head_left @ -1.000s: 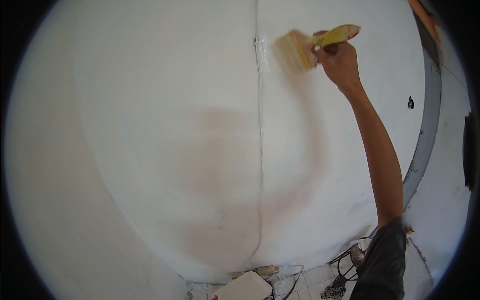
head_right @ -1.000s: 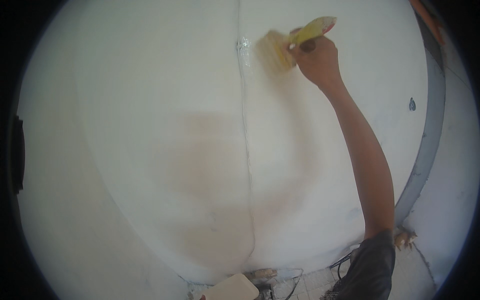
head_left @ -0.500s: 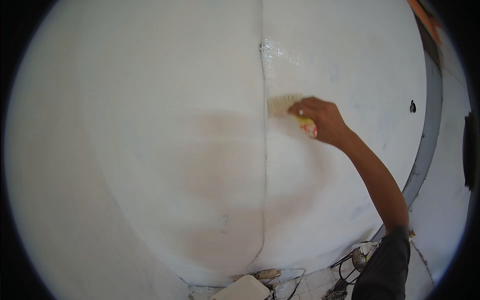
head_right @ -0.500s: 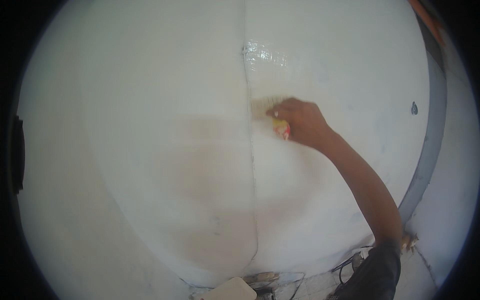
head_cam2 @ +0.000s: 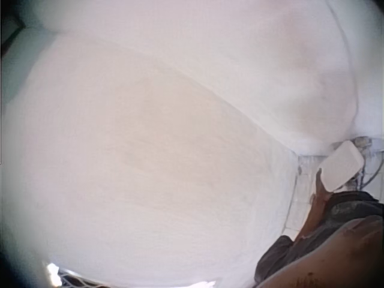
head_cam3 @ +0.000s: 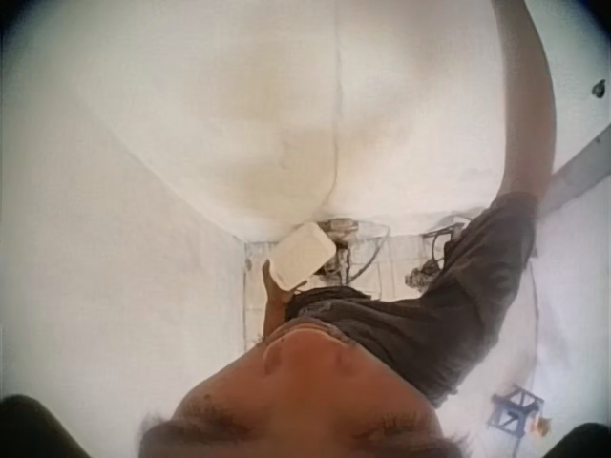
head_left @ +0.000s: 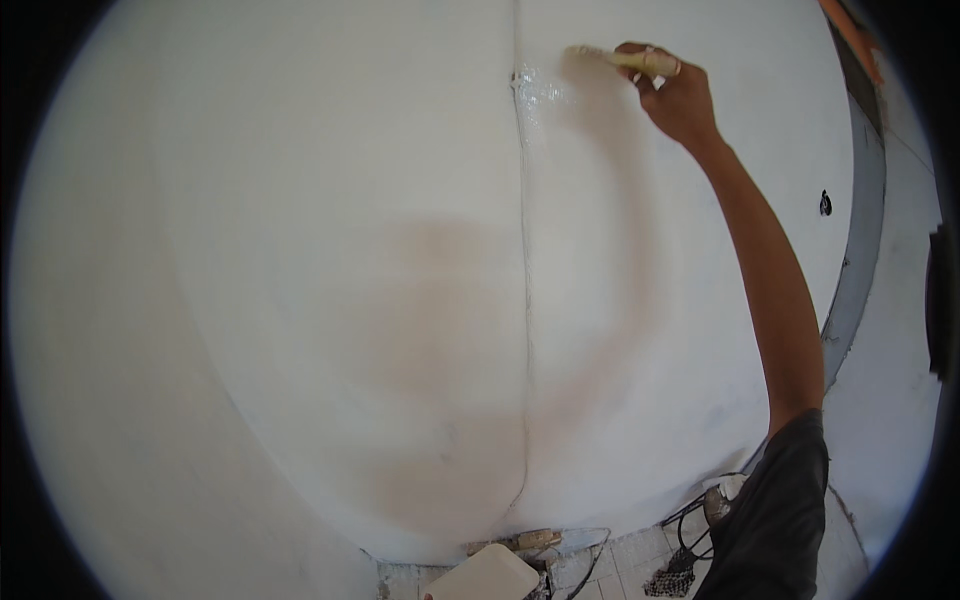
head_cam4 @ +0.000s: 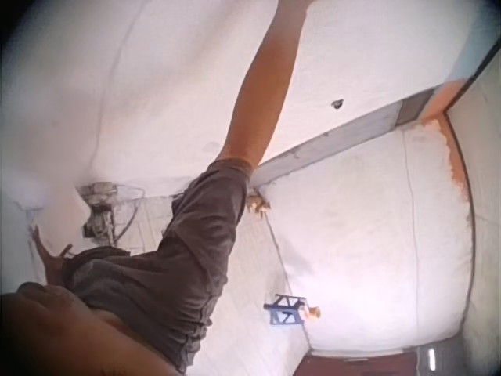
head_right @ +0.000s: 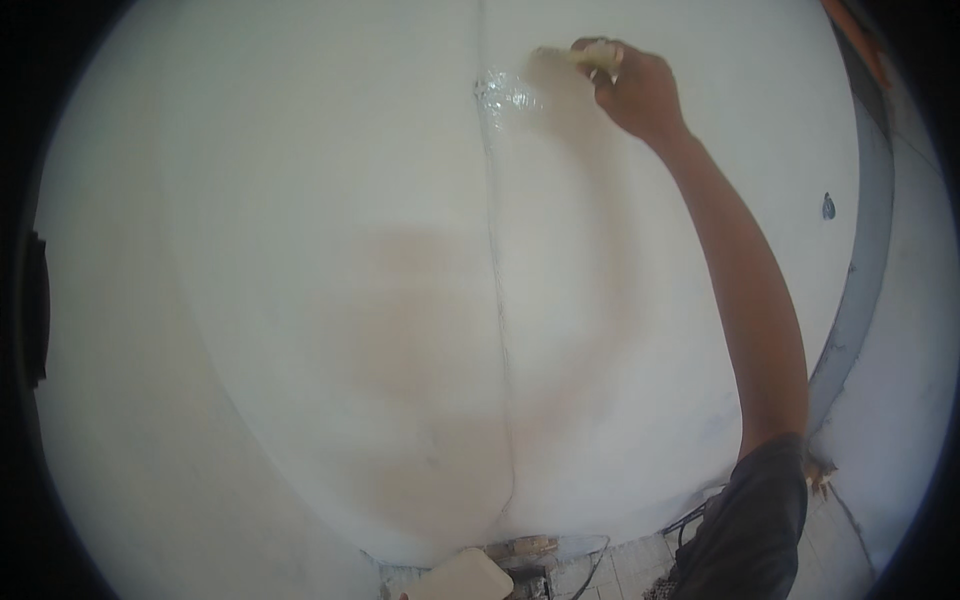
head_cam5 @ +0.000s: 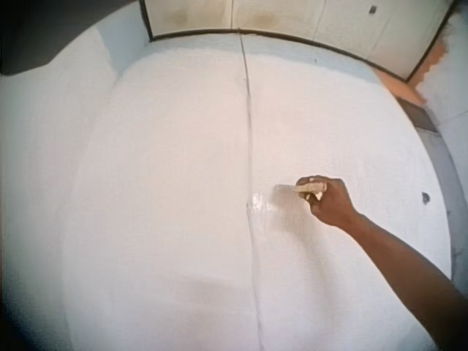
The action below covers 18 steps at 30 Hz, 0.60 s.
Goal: The person paints a white wall using a brush, dipping it into a small white container of paint and applying it to the wall surface with repeated strokes.
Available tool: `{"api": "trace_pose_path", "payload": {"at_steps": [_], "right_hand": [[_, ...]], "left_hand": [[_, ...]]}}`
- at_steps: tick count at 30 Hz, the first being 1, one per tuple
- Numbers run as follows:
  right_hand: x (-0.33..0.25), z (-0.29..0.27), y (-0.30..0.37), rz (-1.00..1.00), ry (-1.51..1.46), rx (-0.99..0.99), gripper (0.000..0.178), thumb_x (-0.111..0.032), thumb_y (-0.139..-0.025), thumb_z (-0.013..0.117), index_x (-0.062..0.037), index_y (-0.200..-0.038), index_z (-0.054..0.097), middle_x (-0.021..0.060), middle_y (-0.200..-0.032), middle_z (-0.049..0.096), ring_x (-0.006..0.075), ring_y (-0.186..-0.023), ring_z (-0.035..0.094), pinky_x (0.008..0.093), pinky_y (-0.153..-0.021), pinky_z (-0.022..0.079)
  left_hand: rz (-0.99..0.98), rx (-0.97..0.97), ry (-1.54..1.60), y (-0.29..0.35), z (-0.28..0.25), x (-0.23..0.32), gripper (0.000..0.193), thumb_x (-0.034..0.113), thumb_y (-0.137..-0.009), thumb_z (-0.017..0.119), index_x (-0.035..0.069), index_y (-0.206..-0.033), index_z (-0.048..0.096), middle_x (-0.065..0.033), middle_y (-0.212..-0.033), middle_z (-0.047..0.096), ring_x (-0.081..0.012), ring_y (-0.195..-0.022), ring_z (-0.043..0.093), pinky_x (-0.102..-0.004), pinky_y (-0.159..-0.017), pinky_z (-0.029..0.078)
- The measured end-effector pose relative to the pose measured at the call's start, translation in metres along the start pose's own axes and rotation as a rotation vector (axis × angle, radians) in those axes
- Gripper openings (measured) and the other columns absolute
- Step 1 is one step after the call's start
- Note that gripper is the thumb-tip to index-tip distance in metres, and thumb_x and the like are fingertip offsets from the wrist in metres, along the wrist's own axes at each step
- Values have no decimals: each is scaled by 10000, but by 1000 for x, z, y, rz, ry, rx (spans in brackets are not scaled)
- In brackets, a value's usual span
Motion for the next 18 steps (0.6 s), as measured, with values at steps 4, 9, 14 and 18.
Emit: {"api": "trace_pose_path", "payload": {"at_steps": [4,9,14,18], "right_hand": [[-17,35,126,-182,10,-217,409,-17,-706,632,-75,-1111,612,89,-1095,635,263,-1011,610,310,-860,496],[-70,26,301,-469,-16,-488,333,-53,-665,655,-116,-993,650,38,-1054,635,227,-955,628,285,-672,555],[-50,13,224,-62,-182,-919,374,0,-637,669,-106,-996,660,48,-1014,660,226,-939,630,326,-776,529],[21,-3,79,20,-82,-513,275,-64,-759,623,-93,-1032,644,104,-993,665,263,-915,633,338,-818,490]], "left_hand": [[323,66,-628,0,-8,-14,731,546,-834,453,85,-1384,316,-128,-1323,482,-361,-1145,516,-595,-791,496],[41,76,-253,-6,6,-8,762,657,-847,293,123,-1389,327,-111,-1319,488,-377,-1139,516,-599,-754,509],[73,84,-312,3,-2,-4,756,654,-845,309,119,-1379,344,-119,-1283,518,-366,-1107,542,-595,-712,523],[606,-55,-1187,7,-10,-13,748,649,-851,300,117,-1373,354,-121,-1280,521,-363,-1104,546,-591,-680,531]]}}
Point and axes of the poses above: each hand's wrist, its own y-axis away from the middle knuckle, its own z-axis out of the palm, x = y × z, the point moved 1 cm from there along -y, towards the middle knuckle
